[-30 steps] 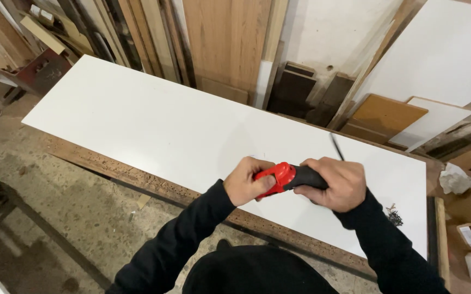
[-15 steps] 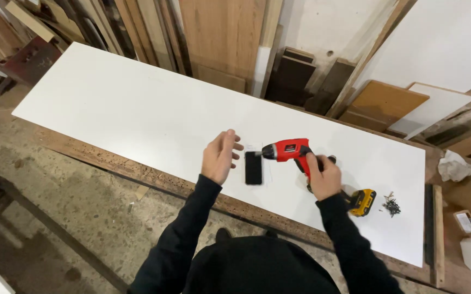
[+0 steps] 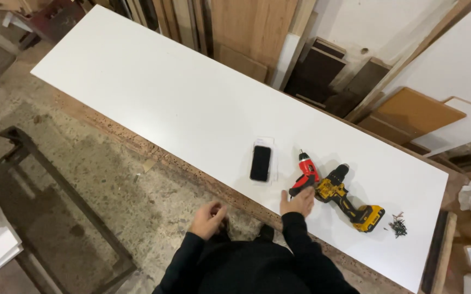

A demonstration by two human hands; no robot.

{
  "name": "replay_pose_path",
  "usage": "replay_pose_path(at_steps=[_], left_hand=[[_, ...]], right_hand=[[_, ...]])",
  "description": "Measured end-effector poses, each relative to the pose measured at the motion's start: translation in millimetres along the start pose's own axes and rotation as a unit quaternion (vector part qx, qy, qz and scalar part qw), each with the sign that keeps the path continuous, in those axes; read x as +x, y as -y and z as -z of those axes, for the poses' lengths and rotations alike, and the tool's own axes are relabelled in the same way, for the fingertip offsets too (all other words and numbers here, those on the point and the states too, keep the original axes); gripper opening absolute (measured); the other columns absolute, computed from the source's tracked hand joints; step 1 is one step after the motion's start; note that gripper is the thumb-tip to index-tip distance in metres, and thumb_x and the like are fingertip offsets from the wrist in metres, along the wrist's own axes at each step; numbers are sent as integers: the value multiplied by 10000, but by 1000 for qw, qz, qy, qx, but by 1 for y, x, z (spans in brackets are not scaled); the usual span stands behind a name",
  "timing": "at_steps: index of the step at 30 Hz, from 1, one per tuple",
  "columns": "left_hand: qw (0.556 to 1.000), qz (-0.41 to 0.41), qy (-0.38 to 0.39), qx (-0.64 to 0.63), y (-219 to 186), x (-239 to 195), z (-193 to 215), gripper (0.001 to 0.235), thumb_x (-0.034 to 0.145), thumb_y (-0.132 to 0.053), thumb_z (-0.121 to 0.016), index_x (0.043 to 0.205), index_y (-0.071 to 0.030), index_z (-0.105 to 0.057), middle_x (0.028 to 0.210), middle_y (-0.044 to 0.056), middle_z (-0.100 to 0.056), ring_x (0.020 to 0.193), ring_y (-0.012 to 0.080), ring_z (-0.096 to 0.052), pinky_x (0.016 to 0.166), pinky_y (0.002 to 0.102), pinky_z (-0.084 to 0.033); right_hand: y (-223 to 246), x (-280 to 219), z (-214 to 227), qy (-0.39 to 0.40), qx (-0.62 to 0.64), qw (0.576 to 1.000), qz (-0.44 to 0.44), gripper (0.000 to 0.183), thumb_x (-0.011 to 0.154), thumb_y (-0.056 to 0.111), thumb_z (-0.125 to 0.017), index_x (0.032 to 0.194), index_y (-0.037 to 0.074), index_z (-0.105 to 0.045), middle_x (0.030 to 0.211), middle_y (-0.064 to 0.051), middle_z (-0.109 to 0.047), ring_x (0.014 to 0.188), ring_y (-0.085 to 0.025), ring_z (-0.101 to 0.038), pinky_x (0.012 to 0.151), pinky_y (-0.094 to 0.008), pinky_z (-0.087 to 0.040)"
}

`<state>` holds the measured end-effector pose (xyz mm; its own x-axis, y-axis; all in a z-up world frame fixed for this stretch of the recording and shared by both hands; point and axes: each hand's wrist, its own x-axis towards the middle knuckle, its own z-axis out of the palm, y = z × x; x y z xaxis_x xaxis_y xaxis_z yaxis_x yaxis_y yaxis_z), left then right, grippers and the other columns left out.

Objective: Measuring and organizing white boards and various tools in a workshop.

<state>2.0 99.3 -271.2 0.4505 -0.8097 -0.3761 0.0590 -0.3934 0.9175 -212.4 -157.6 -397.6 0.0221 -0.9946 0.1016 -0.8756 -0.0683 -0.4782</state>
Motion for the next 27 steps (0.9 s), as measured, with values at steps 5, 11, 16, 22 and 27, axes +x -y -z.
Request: replay_pose_path(at_steps=[5, 11, 16, 22, 27], left_hand=[[993, 94, -57, -41, -3, -34, -2, 376, 926, -368, -659, 1087, -33, -718, 826, 53, -785, 643, 147, -695, 565, 322, -554], [997, 21, -80, 2, 15, -62, -3, 364, 918, -374, -687, 1007, -26, -741, 783, 75, -779, 670, 168, -715, 618, 314, -572], [991, 9, -6, 136, 82, -51, -28, 548, 881, -540, -681, 1134, -54, -708, 1021, 178, -726, 942, 303, -704, 831, 396, -559], [944, -8, 245, 221, 174, 45, -77, 805, 846, -739, -674, 1238, -37, -714, 1228, 245, -704, 1164, 400, -641, 987, 482, -501], [929, -84, 346, 99, 155, 66, -42, 433, 940, -447, -685, 1174, -95, -781, 1151, 149, -761, 1009, 304, -701, 824, 435, -555]], right_hand=[[115, -15, 31, 146, 24, 978, 147, 1122, 792, 504, -805, 1622, 69, -188, 1492, -248, -400, 1353, -443, -440, 1080, -554, -435], [165, 20, 6, 264, -67, 962, 38, 1278, 701, 528, -875, 1633, 85, -120, 1541, -248, -343, 1320, -464, -485, 1026, -542, -487], [141, 29, -2, 221, -54, 972, 58, 1314, 606, 468, -935, 1587, 56, -164, 1430, -299, -457, 1251, -465, -536, 1033, -501, -477], [108, -5, 36, 243, 80, 958, 127, 1020, 659, 542, -917, 1424, 78, -428, 1023, -240, -725, 909, -353, -712, 871, -456, -537], [58, -51, 20, 352, 104, 914, 173, 870, 646, 434, -896, 1298, -22, -545, 1094, -269, -714, 983, -348, -718, 877, -442, -558]])
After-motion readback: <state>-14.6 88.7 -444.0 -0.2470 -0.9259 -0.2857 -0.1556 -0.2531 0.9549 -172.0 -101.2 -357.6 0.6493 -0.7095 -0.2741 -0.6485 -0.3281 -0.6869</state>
